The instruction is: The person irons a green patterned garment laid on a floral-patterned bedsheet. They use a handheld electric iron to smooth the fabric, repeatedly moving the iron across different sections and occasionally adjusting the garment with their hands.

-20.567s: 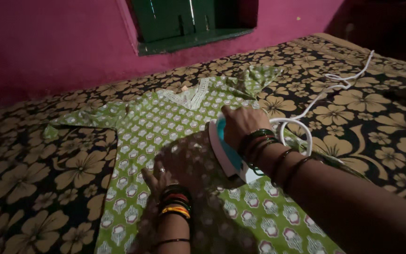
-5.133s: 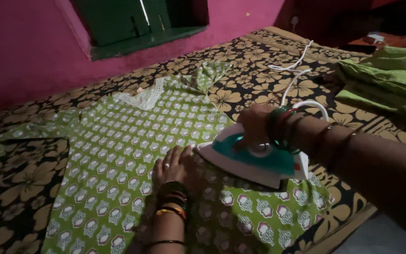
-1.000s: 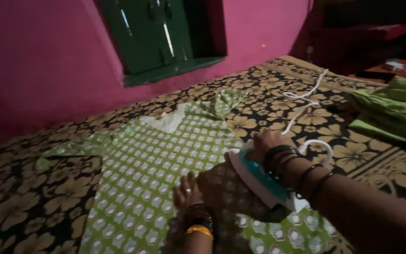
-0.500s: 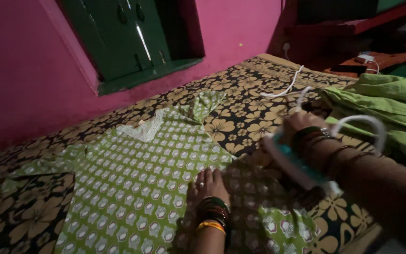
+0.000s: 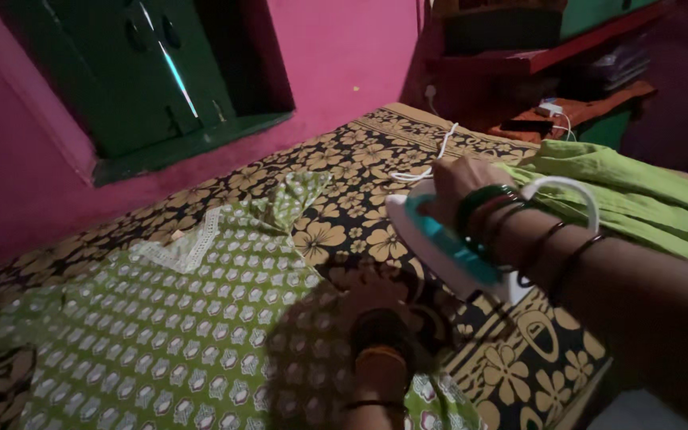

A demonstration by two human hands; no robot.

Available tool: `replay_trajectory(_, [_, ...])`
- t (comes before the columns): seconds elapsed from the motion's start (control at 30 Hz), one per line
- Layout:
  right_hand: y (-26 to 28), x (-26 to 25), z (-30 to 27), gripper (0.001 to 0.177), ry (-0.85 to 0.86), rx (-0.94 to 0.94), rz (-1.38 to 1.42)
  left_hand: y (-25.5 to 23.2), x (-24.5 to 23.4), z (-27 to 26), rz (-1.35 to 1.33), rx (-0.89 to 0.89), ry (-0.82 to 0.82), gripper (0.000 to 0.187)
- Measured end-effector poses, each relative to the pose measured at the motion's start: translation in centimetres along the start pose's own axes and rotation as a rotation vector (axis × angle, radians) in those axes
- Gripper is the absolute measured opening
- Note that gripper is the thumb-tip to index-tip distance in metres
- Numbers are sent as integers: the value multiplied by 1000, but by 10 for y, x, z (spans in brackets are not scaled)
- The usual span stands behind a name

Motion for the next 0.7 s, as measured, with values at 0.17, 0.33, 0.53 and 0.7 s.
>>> replay_trajectory(0.17, [27, 39, 24, 57, -102, -129, 133, 63, 29, 76, -208, 8, -452, 86])
replay_trajectory(0.33, [52, 85, 41, 38, -100, -73, 178, 132, 5, 24, -297, -150, -430, 64])
replay_trajectory(0.53, [122, 88, 26, 39, -672, -366, -218, 235, -2, 1, -407, -265, -565, 66])
replay_trajectory(0.7, [189, 152, 31, 31, -218, -480, 38, 305, -11, -35, -195, -508, -486, 91])
Point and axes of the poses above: each hand's wrist, its own z-axis towards the middle knuckle, its own x-axis out of the palm, y = z × x, the point moved 5 cm from there along z, towards the middle knuckle, and after that the axes turned 3 degrees about y, right-handed, at the moved point
